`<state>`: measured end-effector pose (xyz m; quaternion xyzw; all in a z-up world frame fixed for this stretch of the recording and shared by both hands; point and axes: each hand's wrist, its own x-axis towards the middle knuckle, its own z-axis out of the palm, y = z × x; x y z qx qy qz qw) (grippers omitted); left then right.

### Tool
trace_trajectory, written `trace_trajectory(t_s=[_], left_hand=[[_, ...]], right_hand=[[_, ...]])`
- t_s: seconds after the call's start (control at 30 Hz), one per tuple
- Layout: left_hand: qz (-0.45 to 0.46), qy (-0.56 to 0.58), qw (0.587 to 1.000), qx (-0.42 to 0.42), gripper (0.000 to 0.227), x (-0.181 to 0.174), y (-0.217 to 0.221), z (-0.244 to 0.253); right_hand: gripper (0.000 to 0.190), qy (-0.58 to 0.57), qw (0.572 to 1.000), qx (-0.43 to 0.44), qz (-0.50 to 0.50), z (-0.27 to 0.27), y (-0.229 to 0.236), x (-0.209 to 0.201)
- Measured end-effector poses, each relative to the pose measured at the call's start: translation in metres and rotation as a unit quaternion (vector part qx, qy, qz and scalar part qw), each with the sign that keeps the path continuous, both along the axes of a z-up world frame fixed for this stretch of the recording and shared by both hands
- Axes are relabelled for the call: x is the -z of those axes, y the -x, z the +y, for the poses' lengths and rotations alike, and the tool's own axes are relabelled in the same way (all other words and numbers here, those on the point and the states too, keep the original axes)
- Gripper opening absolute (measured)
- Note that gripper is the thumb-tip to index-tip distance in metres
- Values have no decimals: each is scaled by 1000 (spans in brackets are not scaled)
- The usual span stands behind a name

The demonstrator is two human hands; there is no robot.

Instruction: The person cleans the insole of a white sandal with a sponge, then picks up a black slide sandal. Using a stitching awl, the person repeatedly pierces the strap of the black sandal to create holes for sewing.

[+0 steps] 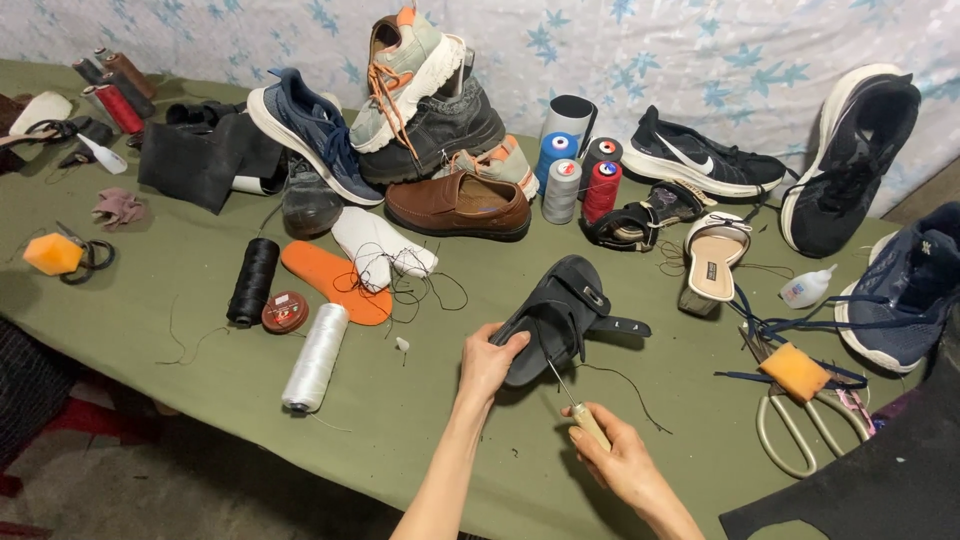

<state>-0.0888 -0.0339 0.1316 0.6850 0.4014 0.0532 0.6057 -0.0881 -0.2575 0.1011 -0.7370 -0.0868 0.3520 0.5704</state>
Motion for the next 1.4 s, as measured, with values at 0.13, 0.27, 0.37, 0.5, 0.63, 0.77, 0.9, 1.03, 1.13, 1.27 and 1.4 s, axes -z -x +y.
trace_trajectory(t_s=[0.13, 0.27, 0.37, 0.5, 0.63, 0.77, 0.9, 1.03, 1.13, 1.27, 1.4], left_hand=[[-4, -16, 1000, 18, 47, 13, -5, 6], [-31, 7, 998, 54, 50, 44, -13, 18], [-34, -81, 990, 109, 52, 76, -10, 25], [-136, -286, 935, 159, 70, 100, 6, 23], [-79, -305, 929, 193, 99, 98, 14, 19], [-120, -360, 905, 194, 94, 125, 3, 19], [-89, -299, 924, 222, 86, 105, 4, 19], [-92, -300, 924, 220, 85, 109, 4, 20], [-99, -298, 924, 217, 90, 112, 3, 22], [-96, -303, 924, 212, 89, 115, 3, 21], [-92, -301, 926, 210, 91, 112, 2, 22]], right_hand=[[32, -20, 1000, -22, 4, 0, 0, 2], [37, 51, 998, -29, -19, 3, -1, -16], [43, 134, 988, -32, -69, 9, -3, -30], [38, 242, 939, -126, -212, 26, -8, -58], [42, 302, 886, -152, -318, 54, -27, -29], [23, 340, 832, -161, -409, 78, -53, 8], [29, 384, 775, -192, -464, 91, -70, 23], [30, 395, 764, -213, -464, 96, -80, 24], [31, 405, 736, -242, -485, 100, -84, 23], [30, 397, 720, -254, -510, 99, -88, 13], [31, 378, 723, -262, -516, 99, -92, 16]])
